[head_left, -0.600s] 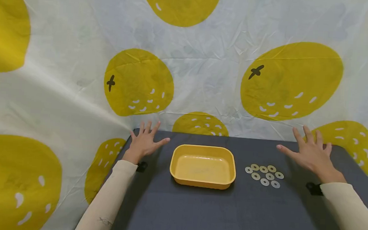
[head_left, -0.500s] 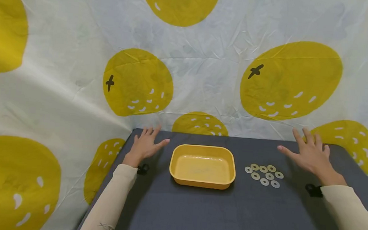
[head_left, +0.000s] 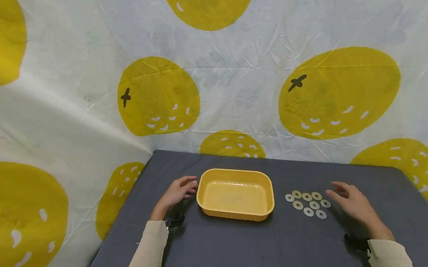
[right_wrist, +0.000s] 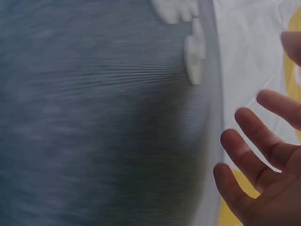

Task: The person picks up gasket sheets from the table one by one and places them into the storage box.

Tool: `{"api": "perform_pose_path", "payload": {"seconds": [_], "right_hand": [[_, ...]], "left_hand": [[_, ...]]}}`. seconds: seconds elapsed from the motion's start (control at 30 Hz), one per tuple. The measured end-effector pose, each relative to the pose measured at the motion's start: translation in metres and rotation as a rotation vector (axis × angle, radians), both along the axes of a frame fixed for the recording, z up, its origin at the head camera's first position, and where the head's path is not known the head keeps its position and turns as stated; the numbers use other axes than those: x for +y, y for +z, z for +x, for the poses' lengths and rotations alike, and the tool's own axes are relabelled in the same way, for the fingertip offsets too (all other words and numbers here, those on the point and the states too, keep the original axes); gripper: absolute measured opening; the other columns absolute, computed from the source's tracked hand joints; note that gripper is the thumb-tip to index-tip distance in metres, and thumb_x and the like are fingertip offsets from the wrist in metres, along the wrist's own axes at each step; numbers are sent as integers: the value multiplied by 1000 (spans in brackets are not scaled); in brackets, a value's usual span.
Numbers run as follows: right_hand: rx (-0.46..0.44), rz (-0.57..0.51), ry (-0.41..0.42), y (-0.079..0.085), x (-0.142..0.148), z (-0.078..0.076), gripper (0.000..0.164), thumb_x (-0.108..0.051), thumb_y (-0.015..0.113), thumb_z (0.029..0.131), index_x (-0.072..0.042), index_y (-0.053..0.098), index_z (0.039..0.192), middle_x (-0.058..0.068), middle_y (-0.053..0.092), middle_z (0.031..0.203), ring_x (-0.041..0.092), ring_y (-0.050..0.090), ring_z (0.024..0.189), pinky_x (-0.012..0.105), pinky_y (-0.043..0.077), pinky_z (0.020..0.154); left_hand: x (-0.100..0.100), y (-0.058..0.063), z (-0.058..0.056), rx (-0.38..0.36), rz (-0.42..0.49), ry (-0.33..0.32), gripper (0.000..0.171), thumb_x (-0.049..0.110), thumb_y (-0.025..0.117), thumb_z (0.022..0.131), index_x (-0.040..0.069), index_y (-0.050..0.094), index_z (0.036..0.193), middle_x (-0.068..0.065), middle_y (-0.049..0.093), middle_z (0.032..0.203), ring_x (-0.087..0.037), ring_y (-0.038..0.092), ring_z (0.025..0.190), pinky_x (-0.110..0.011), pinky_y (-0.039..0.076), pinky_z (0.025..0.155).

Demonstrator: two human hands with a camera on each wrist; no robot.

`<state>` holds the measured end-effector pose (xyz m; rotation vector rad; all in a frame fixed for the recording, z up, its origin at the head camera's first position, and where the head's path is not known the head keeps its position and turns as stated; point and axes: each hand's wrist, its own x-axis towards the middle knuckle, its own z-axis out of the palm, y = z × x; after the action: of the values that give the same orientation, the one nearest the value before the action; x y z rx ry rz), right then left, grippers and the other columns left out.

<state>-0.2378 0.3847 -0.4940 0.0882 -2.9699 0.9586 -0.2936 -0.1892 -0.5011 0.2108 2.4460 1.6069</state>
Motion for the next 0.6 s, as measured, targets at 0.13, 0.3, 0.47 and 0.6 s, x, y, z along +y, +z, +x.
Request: {"api": "perform_pose_path", "payload": {"seconds": [0.13,0.3,0.47,0.6], "right_hand": [[-25,8,2,-9,-1,4,57,-37,57,105,11,54,137,32,64,117,45,63,101,53,55,77],[-41,49,-9,-16,-2,3,49,-36,63,102,7,63,125,11,65,94,20,55,80,33,43,67],[-55,56,-7,-19,-2,0,45,-36,67,99,4,65,119,7,60,91,19,51,80,32,39,68],[-55,68,-2,-18,-2,-4,39,-32,71,97,2,66,115,8,59,92,20,52,82,33,40,70]], "left_hand": [[4,-11,1,-73,142,-3,51,40,58,104,9,56,146,-16,68,130,-22,72,105,-40,63,88],[10,-14,1,-111,201,-18,49,33,60,105,7,55,146,-19,63,136,-19,71,100,-37,64,82],[14,-15,3,-107,203,-36,49,26,61,104,7,52,148,-22,61,137,-21,70,99,-37,65,81],[14,-18,1,-98,216,-37,49,27,61,104,8,52,148,-21,62,135,-19,68,97,-38,65,80]]}}
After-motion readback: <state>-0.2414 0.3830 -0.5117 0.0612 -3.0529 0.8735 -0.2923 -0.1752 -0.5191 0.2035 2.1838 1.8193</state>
